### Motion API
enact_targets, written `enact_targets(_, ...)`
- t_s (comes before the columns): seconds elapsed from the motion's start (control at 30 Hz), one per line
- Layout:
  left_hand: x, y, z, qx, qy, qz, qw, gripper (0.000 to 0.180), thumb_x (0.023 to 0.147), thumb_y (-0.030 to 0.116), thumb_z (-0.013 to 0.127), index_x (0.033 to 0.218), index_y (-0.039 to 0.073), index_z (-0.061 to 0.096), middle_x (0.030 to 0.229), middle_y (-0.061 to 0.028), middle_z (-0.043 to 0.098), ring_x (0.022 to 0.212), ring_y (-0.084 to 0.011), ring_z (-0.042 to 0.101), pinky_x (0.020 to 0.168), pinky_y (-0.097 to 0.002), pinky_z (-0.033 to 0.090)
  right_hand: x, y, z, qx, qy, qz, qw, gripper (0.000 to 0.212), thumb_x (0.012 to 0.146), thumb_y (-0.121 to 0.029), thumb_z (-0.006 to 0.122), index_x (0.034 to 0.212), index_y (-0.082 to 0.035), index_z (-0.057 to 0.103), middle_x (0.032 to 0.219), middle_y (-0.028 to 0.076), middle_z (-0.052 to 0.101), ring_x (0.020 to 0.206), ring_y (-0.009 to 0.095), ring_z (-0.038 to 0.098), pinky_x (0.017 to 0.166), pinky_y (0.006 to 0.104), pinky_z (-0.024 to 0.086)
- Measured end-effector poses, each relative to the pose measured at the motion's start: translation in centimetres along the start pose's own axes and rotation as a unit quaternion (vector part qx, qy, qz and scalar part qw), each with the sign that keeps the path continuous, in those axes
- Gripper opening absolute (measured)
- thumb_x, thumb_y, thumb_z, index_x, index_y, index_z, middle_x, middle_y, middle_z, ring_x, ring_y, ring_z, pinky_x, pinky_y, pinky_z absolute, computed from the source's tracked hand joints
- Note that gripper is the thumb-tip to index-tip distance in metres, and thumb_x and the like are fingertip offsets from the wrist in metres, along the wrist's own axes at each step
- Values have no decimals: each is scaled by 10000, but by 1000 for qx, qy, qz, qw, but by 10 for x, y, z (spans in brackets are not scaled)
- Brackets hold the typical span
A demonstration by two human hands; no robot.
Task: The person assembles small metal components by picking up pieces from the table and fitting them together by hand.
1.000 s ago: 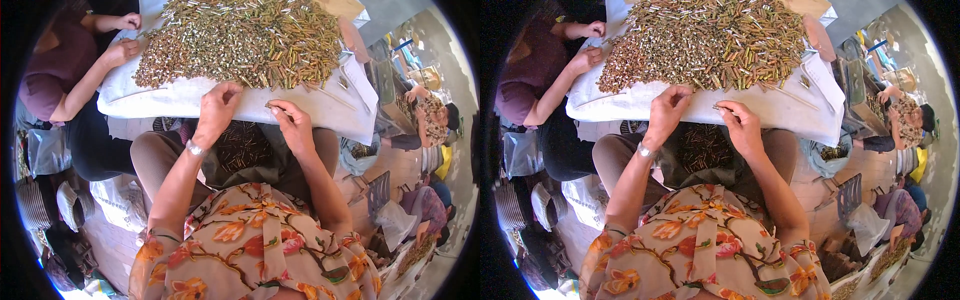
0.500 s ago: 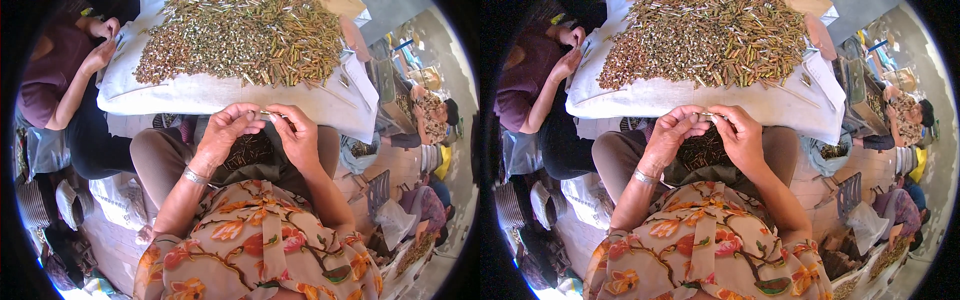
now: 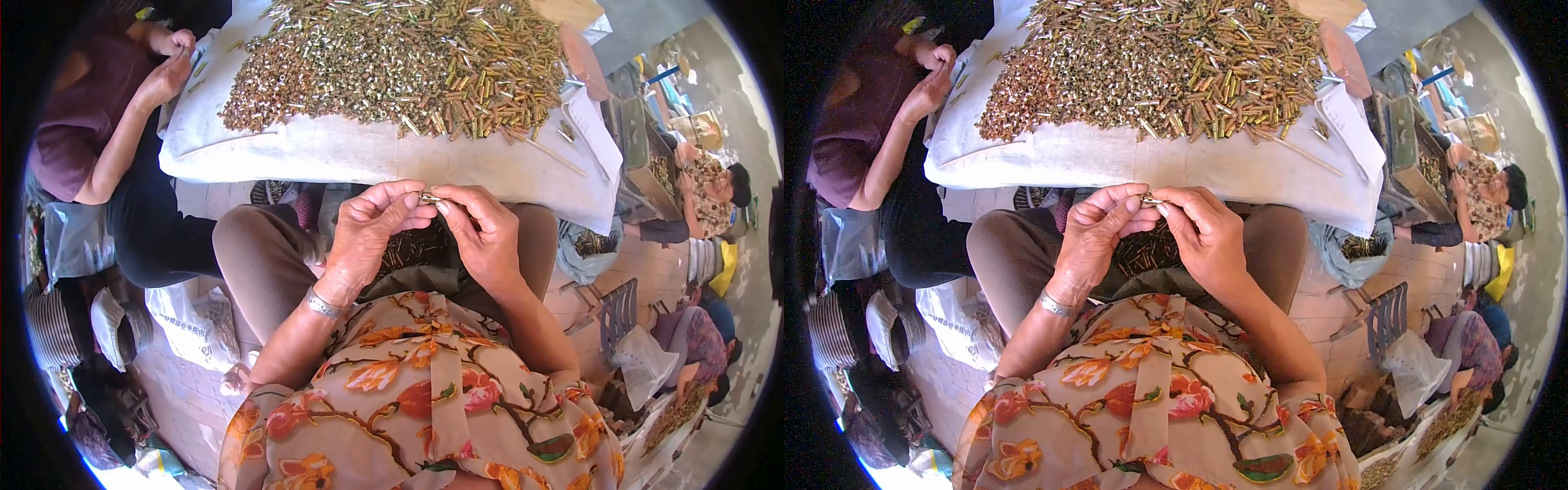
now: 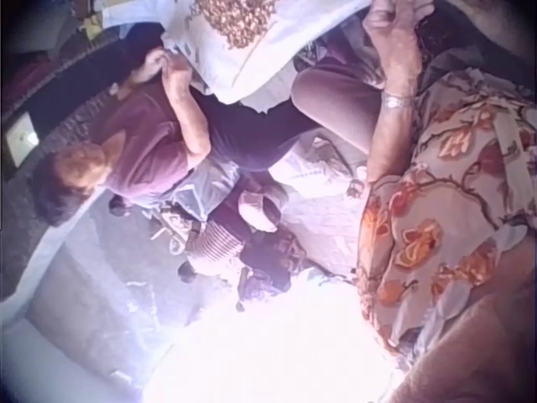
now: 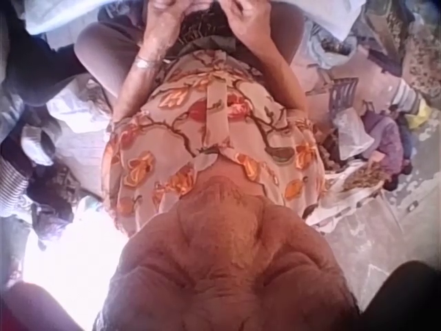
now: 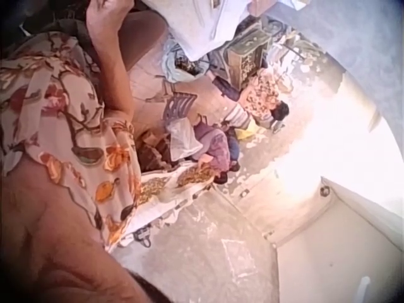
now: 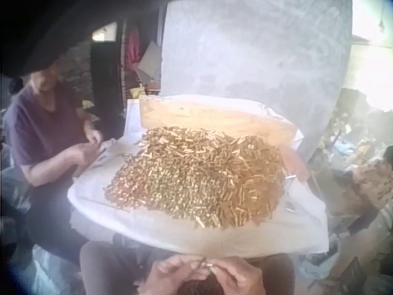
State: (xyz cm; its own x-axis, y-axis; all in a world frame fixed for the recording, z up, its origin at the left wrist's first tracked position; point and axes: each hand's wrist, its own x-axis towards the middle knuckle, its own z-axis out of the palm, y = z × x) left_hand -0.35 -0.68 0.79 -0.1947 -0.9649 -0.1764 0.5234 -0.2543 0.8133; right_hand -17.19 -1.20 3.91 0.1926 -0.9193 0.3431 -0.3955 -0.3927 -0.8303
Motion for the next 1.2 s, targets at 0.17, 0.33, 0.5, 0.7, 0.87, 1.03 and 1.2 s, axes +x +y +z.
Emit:
enact_targets(0.17, -2, -1, 2, 1, 17, 31, 999, 233, 933, 89, 573, 1127, -37, 605, 997, -93, 669, 878, -174, 674, 797, -290, 563, -1, -1, 3, -18, 20, -24, 999, 186, 861, 12, 611, 1036, -36, 650, 907, 115, 654, 766, 191, 646, 679, 278, 508)
enact_targets(0.33, -3, -3, 5, 7, 24, 47, 999, 232, 930, 84, 577, 1125, -39, 605, 989, -97, 671, 873, -170, 675, 787, -282, 565, -4, 3, 6, -9, 38, -37, 999, 196, 851, 29, 617, 1035, -32, 651, 915, 116, 656, 778, 191, 649, 686, 277, 513)
enact_targets(0.5, -5, -5, 7, -8, 31, 63, 998, 226, 929, 85, 579, 1114, -40, 609, 989, -101, 672, 868, -168, 675, 785, -279, 565, -5, 2, 6, -7, 44, -42, 998, 200, 848, 35, 620, 1035, -27, 652, 920, 116, 657, 783, 189, 649, 690, 273, 514)
enact_targets(0.7, -6, -4, 9, 16, 32, 71, 997, 219, 927, 78, 579, 1105, -46, 611, 990, -98, 673, 866, -163, 673, 784, -273, 563, -5, 5, 7, 3, 46, -50, 998, 201, 841, 47, 625, 1027, -21, 655, 920, 114, 657, 781, 187, 650, 693, 270, 513)
enact_targets(0.87, -7, -4, 12, 84, 43, 101, 990, 202, 918, 24, 576, 1101, -50, 613, 999, -86, 671, 871, -146, 666, 799, -252, 557, -6, 11, 7, -46, 58, -104, 992, 229, 824, 55, 635, 1036, -29, 663, 960, 131, 661, 823, 218, 667, 707, 283, 524)
enact_targets(1.03, -7, -6, 11, 92, 32, 111, 989, 193, 913, 4, 575, 1092, -54, 620, 1002, -86, 669, 876, -138, 658, 810, -254, 556, -6, 11, 3, -28, 34, -75, 996, 236, 812, 60, 641, 1031, -26, 666, 964, 139, 663, 836, 244, 671, 721, 292, 531)
enact_targets(1.2, -9, -3, 13, 97, 25, 112, 989, 185, 909, -4, 577, 1078, -61, 626, 999, -92, 669, 872, -139, 654, 816, -266, 559, -8, 8, 2, -29, 35, -83, 995, 224, 818, 57, 640, 1026, -20, 666, 949, 135, 666, 836, 230, 671, 728, 287, 529)
